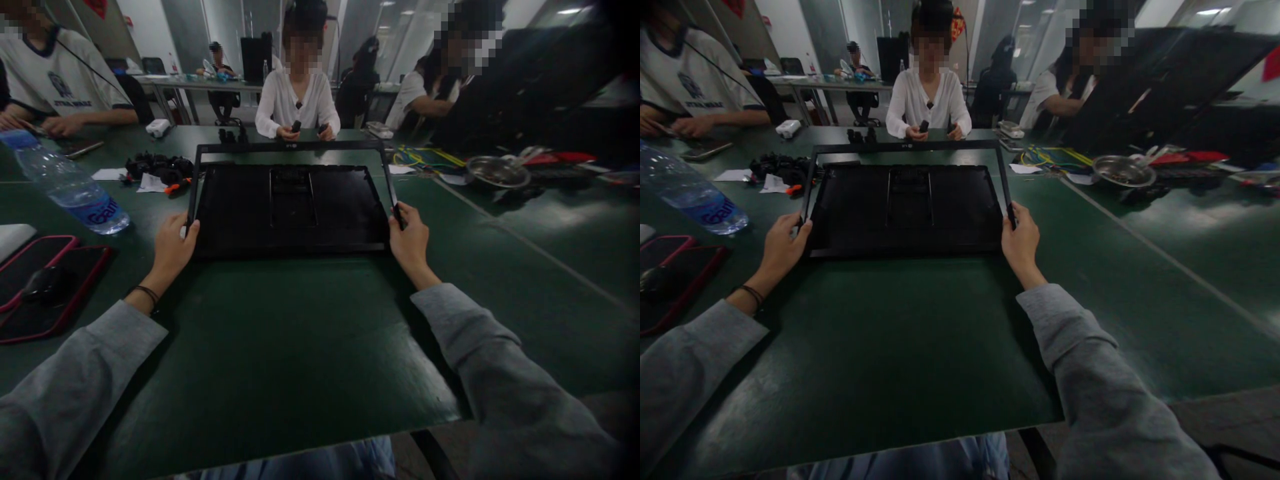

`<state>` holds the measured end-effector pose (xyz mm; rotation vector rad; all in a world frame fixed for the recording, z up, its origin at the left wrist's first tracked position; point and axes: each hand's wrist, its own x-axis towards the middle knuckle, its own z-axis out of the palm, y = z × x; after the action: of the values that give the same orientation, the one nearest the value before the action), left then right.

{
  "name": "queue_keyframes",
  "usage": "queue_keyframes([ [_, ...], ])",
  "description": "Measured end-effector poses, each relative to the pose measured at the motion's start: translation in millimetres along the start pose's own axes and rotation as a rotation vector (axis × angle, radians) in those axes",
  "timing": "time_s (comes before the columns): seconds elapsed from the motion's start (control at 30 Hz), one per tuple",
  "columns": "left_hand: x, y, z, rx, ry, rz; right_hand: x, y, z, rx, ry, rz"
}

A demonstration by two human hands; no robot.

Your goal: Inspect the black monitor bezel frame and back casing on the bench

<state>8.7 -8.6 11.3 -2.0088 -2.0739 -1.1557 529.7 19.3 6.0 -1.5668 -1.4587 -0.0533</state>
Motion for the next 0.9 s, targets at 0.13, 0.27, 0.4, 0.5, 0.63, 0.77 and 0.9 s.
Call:
queue_keyframes([
  [0.13, -0.1, 0.5, -0.3, 0.004, -0.05, -0.021, -0.1, 1.3, 0.4, -0.009, -0.01, 0.012],
  [0.27, 0.7, 1.0, 0.1, -0.007, -0.078, -0.041, -0.9, 2.5, 1.0, -0.008, -0.024, 0.027],
  [0.4, 1.5, 0.9, 1.1, -0.017, -0.101, -0.064, -1.5, 5.3, 1.6, -0.009, -0.03, 0.025],
  [0.5, 1.8, 1.0, 1.0, -0.031, -0.126, -0.068, -1.3, 6.6, 1.7, -0.017, -0.039, 0.047],
  [0.63, 1.9, 0.6, 0.5, -0.063, -0.155, -0.086, -0.9, 7.7, 2.2, -0.013, -0.054, 0.065],
  [0.77, 2.2, -1.3, 1.2, -0.057, -0.155, -0.094, -0.3, 11.3, 3.9, -0.029, -0.057, 0.064],
  [0.9, 2.5, -3.1, 1.9, -0.052, -0.157, -0.09, 0.3, 16.8, 5.8, -0.048, -0.067, 0.06],
])
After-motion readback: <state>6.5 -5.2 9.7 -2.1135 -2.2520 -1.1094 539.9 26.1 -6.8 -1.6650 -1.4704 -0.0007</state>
